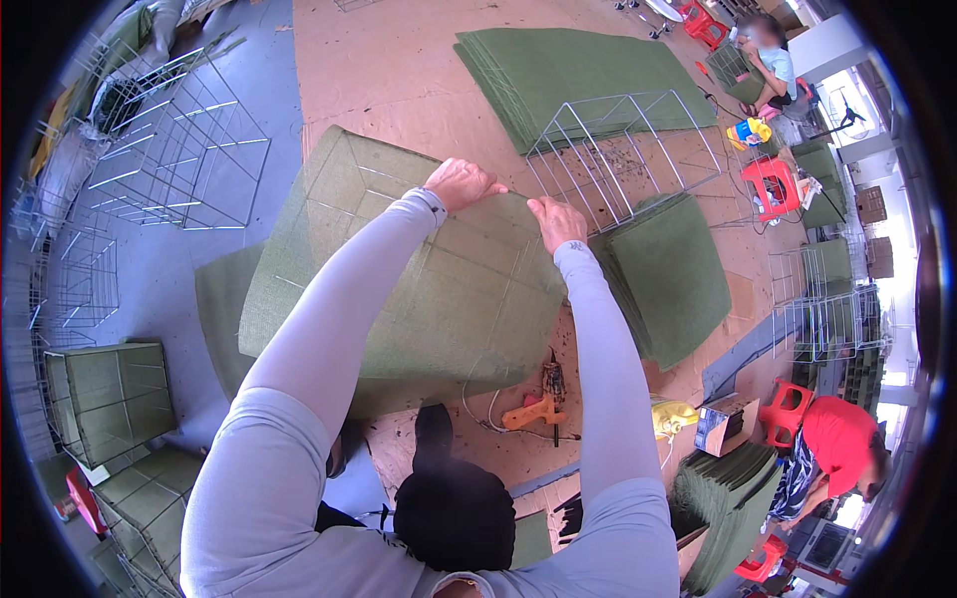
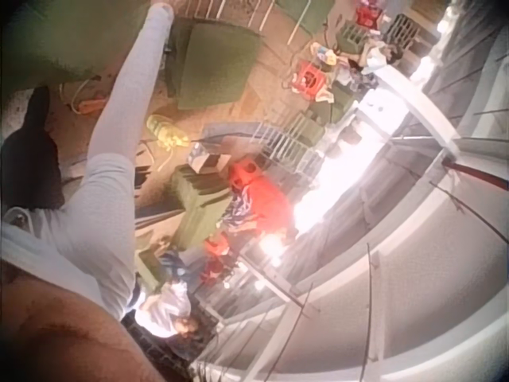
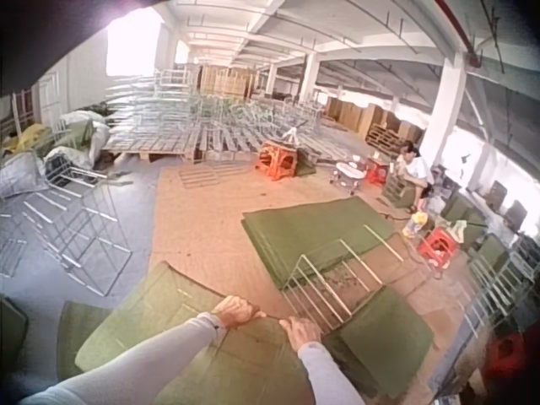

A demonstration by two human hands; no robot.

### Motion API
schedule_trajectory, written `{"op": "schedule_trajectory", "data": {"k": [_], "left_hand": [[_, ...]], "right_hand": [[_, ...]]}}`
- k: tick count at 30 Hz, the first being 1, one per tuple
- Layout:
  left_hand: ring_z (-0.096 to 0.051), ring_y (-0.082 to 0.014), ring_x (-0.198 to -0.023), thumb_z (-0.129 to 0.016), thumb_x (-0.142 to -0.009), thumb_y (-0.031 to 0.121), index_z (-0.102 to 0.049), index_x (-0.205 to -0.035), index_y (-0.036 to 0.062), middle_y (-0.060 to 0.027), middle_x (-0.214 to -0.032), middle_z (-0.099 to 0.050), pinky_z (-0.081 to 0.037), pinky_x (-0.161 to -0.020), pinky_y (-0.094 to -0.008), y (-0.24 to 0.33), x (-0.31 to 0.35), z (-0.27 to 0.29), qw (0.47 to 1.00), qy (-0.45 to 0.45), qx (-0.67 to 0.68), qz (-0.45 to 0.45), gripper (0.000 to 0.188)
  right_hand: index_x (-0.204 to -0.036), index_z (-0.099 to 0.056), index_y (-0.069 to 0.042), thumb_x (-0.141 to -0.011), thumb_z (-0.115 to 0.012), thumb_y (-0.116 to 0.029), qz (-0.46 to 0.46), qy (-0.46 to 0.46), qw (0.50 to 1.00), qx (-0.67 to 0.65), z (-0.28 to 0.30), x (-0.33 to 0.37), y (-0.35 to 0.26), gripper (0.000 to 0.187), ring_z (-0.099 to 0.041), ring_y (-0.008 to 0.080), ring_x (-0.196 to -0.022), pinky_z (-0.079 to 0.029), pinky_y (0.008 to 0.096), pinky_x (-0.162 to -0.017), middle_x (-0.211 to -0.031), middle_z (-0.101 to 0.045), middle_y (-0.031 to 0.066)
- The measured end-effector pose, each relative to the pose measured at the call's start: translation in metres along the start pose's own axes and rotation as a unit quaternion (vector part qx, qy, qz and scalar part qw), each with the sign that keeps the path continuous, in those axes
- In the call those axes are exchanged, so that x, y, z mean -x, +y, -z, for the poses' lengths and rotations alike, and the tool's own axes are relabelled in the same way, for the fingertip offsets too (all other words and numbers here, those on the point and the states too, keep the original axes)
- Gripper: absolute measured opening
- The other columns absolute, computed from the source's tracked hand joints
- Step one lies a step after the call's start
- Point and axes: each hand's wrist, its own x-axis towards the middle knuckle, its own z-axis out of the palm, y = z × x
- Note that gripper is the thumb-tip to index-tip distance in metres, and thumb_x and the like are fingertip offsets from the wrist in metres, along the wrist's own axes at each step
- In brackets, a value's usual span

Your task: The recorder is applying hot glue to green fabric pieces and attaching them to wire frames to create upholstered sections.

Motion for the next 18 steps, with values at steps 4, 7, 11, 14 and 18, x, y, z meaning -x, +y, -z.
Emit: {"op": "schedule_trajectory", "data": {"k": [4,7,11,14,18], "left_hand": [[-0.062,-0.029,-0.062,-0.038,-0.09,0.052,-0.065,-0.073,0.0104,-0.0115,-0.061,-0.061,-0.048,-0.055,-0.0397,-0.002,0.001,0.002,1.0,0.004,-0.001,0.0,0.052],[-0.062,-0.0296,-0.063,-0.038,-0.09,0.051,-0.065,-0.073,0.0105,-0.0117,-0.062,-0.062,-0.049,-0.057,-0.04,0.004,-0.001,0.004,1.0,0.014,0.007,-0.004,0.052],[-0.063,-0.0302,-0.069,-0.037,-0.09,0.051,-0.068,-0.078,0.0116,-0.0122,-0.068,-0.064,-0.049,-0.062,-0.0401,0.002,-0.001,0.002,1.0,0.012,0.017,0.003,0.051],[-0.063,-0.0298,-0.074,-0.038,-0.088,0.054,-0.068,-0.08,0.012,-0.0129,-0.073,-0.065,-0.049,-0.066,-0.0411,0.0,-0.004,0.005,0.998,-0.042,0.027,0.029,0.052],[-0.064,-0.0289,-0.075,-0.039,-0.087,0.055,-0.068,-0.079,0.0123,-0.0127,-0.073,-0.065,-0.049,-0.065,-0.0408,0.004,-0.007,0.003,0.998,-0.046,0.026,0.023,0.053]], "right_hand": [[-0.092,-0.063,-0.005,-0.089,-0.043,-0.046,-0.005,-0.006,1.0,0.002,-0.002,-0.002,-0.002,0.045,-0.061,0.0329,-0.085,-0.047,0.0434,-0.075,-0.084,-0.064,0.0175],[-0.089,-0.063,-0.007,-0.089,-0.043,-0.047,-0.006,-0.015,1.0,0.022,0.0,-0.002,0.006,0.045,-0.061,0.0329,-0.085,-0.047,0.0436,-0.074,-0.084,-0.064,0.0169],[-0.088,-0.063,-0.009,-0.089,-0.042,-0.048,-0.03,-0.019,0.999,0.018,-0.002,-0.003,0.002,0.045,-0.061,0.0328,-0.084,-0.047,0.0441,-0.073,-0.084,-0.064,0.0165],[-0.086,-0.064,-0.008,-0.089,-0.042,-0.048,-0.027,-0.033,0.999,0.008,-0.006,-0.007,-0.005,0.045,-0.061,0.033,-0.083,-0.047,0.0444,-0.072,-0.083,-0.064,0.0168],[-0.086,-0.064,-0.008,-0.09,-0.042,-0.047,-0.017,-0.016,1.0,0.013,-0.002,-0.004,0.004,0.045,-0.061,0.0346,-0.081,-0.047,0.0457,-0.069,-0.081,-0.064,0.0175]]}}
